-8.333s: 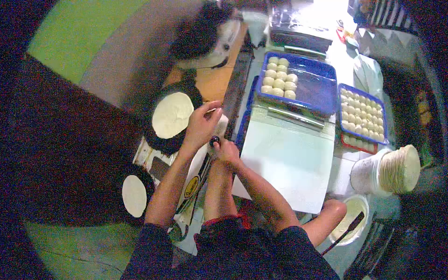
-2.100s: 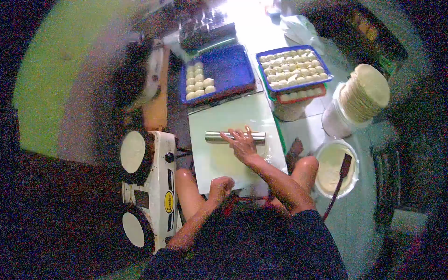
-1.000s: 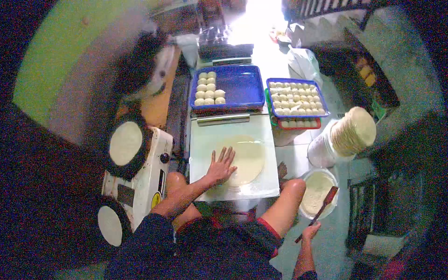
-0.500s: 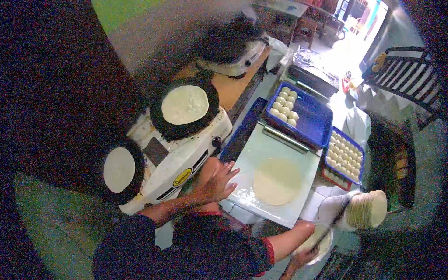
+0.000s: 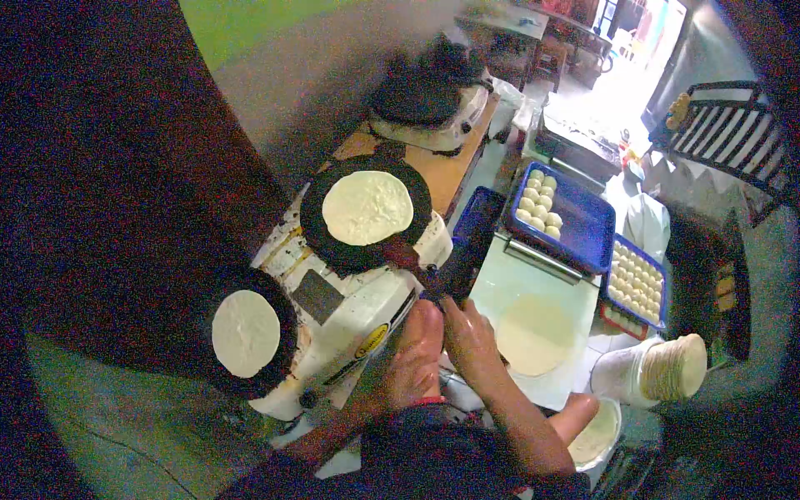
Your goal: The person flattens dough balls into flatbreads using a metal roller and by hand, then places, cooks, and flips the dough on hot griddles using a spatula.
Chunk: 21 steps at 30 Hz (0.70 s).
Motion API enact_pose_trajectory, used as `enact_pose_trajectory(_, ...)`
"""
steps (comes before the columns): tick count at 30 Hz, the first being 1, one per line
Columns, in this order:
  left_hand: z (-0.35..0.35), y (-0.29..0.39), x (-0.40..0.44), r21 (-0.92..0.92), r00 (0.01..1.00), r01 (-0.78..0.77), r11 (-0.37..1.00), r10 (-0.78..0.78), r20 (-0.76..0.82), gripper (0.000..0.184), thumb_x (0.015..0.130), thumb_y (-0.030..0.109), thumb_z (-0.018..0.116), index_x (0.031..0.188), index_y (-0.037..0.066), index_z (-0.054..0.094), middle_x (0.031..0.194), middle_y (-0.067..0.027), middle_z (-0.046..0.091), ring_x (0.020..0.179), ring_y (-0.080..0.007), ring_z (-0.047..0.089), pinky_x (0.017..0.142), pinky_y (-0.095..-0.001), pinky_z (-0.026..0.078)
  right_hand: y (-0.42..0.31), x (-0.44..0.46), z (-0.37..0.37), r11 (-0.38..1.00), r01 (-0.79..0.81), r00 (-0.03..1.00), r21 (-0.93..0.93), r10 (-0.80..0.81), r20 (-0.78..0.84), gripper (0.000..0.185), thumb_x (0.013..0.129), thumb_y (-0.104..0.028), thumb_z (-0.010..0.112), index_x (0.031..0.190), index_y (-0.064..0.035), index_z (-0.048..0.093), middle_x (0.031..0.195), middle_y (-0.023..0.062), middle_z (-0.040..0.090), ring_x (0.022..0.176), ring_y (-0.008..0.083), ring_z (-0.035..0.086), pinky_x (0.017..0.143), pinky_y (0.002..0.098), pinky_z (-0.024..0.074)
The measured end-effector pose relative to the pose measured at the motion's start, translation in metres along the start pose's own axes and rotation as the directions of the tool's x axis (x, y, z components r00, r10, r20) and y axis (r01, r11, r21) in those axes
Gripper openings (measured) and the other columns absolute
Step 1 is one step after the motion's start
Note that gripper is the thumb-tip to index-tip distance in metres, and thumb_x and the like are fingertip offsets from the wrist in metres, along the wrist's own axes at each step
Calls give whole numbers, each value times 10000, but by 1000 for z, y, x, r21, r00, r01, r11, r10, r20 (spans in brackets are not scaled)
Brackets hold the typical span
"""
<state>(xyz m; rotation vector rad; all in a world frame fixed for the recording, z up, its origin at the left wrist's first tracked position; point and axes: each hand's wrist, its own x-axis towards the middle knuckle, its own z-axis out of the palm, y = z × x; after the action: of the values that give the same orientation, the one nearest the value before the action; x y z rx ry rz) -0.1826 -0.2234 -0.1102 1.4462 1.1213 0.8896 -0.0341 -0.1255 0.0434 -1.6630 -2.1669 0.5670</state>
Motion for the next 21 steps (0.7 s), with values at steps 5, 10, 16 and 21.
enact_pose_trajectory(5, 0, -17, -16, -276, 991, 36, 960, -70, -113, 412, 916, 296, 659, 1264, 76, 635, 1440, -228, 492, 1398, -395, 405, 1118, -580, 290, -8, 139, 104, 979, 198, 976, 53, -193, -98, 324, 939, -88, 590, 1260, -45, 598, 1017, 230, 676, 941, 369, 669, 833, 440, 529)
enact_pose_trajectory(10, -41, 9, -25, 136, 990, -26, 990, 44, -132, 395, 913, 276, 649, 1253, 76, 635, 1431, -234, 506, 1348, -388, 476, 1099, -560, 329, -32, 181, 75, 818, 200, 980, 539, -181, -89, 281, 927, -111, 607, 1199, -60, 650, 1017, 214, 715, 988, 403, 684, 879, 453, 538)
enact_pose_trajectory(16, -67, 54, 32, 480, 997, -19, 877, 50, -51, 305, 899, 213, 649, 1154, 47, 663, 1261, -232, 615, 1222, -366, 582, 1045, -480, 419, -13, 152, 68, 933, 357, 934, 54, -357, -5, 312, 925, -125, 602, 1233, -104, 654, 913, 216, 642, 898, 414, 656, 789, 477, 548)
enact_pose_trajectory(21, -165, 88, 124, 569, 850, -346, 746, 506, -146, 214, 899, 153, 631, 1060, 16, 659, 1093, -190, 673, 1097, -363, 642, 990, -492, 462, 39, 69, 20, 970, 240, 969, 33, -241, 51, 322, 918, -98, 583, 1227, -148, 662, 988, 196, 656, 928, 405, 664, 805, 482, 545)
